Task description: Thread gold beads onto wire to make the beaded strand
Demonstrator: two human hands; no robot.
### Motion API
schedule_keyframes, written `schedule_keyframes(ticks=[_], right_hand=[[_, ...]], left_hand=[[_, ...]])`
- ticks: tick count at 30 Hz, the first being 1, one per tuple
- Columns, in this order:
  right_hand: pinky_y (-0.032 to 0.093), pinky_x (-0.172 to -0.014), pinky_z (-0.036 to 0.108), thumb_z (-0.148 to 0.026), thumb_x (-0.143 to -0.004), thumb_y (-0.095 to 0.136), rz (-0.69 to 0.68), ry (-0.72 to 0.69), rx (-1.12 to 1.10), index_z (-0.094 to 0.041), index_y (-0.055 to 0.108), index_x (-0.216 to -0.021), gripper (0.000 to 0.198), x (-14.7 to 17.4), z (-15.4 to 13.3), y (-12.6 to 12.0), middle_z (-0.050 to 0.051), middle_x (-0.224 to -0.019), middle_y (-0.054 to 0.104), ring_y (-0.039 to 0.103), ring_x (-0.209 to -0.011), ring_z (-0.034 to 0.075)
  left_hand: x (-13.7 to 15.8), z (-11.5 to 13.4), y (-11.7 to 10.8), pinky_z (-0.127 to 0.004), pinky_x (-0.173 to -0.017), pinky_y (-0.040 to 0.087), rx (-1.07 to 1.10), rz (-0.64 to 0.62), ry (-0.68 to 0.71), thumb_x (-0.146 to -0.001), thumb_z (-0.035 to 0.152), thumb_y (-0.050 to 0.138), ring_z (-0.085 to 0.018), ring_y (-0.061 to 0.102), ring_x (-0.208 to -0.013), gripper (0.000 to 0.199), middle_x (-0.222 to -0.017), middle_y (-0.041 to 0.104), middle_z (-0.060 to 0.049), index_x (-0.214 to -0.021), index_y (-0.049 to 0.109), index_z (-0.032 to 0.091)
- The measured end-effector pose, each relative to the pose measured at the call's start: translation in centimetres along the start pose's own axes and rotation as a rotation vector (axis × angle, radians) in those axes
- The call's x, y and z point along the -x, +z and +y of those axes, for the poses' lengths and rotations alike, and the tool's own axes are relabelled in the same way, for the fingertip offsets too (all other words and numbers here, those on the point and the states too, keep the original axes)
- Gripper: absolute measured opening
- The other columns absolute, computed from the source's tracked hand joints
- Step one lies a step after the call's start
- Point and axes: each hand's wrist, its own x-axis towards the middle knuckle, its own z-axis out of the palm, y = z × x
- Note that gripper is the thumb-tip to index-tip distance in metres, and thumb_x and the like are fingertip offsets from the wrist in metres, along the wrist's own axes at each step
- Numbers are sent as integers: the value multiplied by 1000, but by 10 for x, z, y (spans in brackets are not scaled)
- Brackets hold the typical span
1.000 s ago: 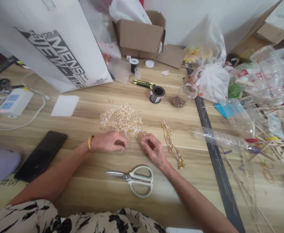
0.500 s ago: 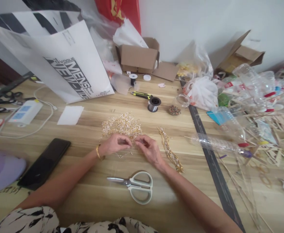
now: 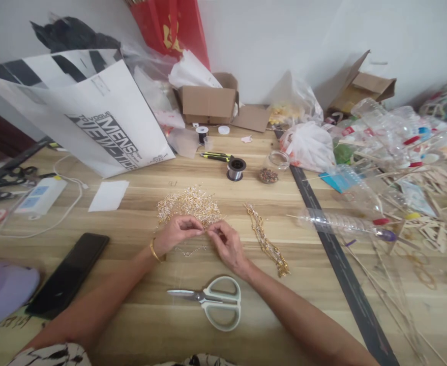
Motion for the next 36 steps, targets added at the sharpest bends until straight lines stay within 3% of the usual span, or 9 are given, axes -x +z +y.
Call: schedule_keyframes(ticks=[13, 24, 36], right_hand=[[39, -54, 24, -27, -88, 51, 14, -96, 76, -18, 56, -80, 13, -3, 0, 0, 2, -73, 55, 50, -65, 13], [38, -53, 23, -30, -88, 52, 18, -72, 55, -18, 57, -79, 16, -4, 0, -1, 2, -72, 55, 50, -63, 13], [39, -55, 23, -32, -87, 52, 4, -39, 13, -18, 57, -80, 17, -7, 1, -4, 2, -72, 54, 50, -64, 13]], left_hand=[[-2, -1, 0, -24, -68, 47, -48, 30, -5, -68, 23, 71, -13, 60, -69, 14, -72, 68, -4, -74, 68, 11], [-3, -3, 1, -26, -67, 48, -54, 14, 37, -67, 25, 71, -13, 60, -68, 17, -72, 67, -5, -74, 66, 11], [-1, 0, 3, -28, -72, 49, -429, 59, 245, -76, 23, 64, -16, 62, -73, 9, -75, 69, -6, -71, 68, 15]])
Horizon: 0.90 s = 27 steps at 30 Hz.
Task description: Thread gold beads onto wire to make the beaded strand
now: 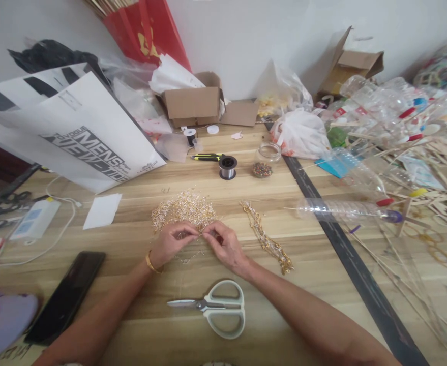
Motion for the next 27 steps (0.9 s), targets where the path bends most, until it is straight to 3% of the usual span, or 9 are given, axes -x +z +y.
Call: schedule_keyframes(ticks=[9, 27], right_hand=[[38, -55, 23, -32, -87, 52, -9, 12, -19, -18, 57, -80, 17, 0, 1, 0, 1, -72, 53, 49, -63, 13], [37, -54, 23, -29, -88, 51, -24, 11, -20, -16, 56, -80, 16, 0, 3, 0, 1, -70, 51, 46, -62, 12]], left_hand=[[-2, 5, -7, -27, -71, 47, -210, -18, 114, -79, 21, 62, -15, 61, -72, 9, -73, 68, -5, -72, 67, 17], [-2, 5, -9, -25, -69, 47, -201, 13, 179, -79, 17, 63, -14, 61, -71, 8, -73, 68, -4, -73, 68, 15]])
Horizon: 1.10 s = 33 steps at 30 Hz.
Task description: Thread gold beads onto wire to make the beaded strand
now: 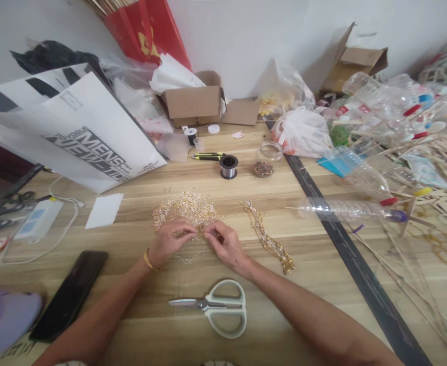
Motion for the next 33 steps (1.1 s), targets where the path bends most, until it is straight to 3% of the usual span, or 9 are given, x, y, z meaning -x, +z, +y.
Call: schedule_keyframes(ticks=[13, 33], right_hand=[[37, -54, 23, -29, -87, 52, 12, -12, 1, -16, 57, -80, 16, 0, 1, 0, 1, -71, 53, 48, -62, 12], [37, -53, 23, -28, -87, 52, 15, -15, 16, -16, 57, -79, 15, -1, -2, 0, 1, -70, 52, 47, -61, 12]], left_hand=[[0, -4, 2, -26, -70, 48, 213, -6, -118, -77, 18, 64, -14, 62, -72, 7, -74, 68, -4, -73, 69, 15], [0, 3, 5, -27, -69, 49, 30, 56, -62, -76, 13, 62, -15, 62, -70, 8, -74, 68, -5, -73, 68, 16]])
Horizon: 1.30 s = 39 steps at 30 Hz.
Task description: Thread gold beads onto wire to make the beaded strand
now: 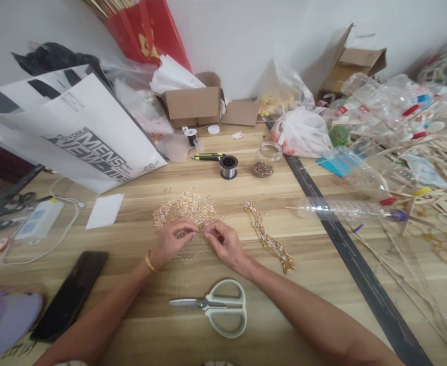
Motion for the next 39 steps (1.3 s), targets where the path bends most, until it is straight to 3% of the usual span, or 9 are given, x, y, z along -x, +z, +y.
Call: schedule_keyframes(ticks=[8, 20, 26, 39], right_hand=[[39, -55, 23, -28, -88, 51, -3, -40, 20, -16, 57, -81, 14, 1, 1, 0, 2, -72, 53, 48, -63, 12], [41, -58, 25, -25, -88, 50, -13, -117, 114, -18, 57, -80, 12, 2, -3, 1, 3, -72, 55, 50, -65, 14], [41, -58, 26, -21, -88, 50, -7, -178, 175, -18, 56, -80, 9, 4, -1, 3, 3, -72, 55, 51, -65, 14], [38, -53, 25, -21, -87, 49, -21, -166, 212, -19, 56, -80, 10, 5, -2, 3, 3, -70, 54, 49, -61, 13]], left_hand=[[-1, -1, 0, -27, -71, 49, 101, -64, -22, -75, 15, 63, -15, 62, -72, 6, -74, 68, -5, -73, 69, 15], [2, -5, 5, -25, -68, 51, 406, -128, -277, -70, 18, 67, -13, 62, -70, 9, -74, 67, -5, -77, 67, 12], [4, -5, 7, -26, -69, 52, 385, -107, -300, -70, 18, 67, -14, 64, -71, 12, -76, 68, -6, -80, 66, 11], [4, -2, 6, -24, -68, 52, 287, -90, -253, -71, 14, 66, -13, 63, -70, 8, -76, 68, -6, -78, 66, 11]])
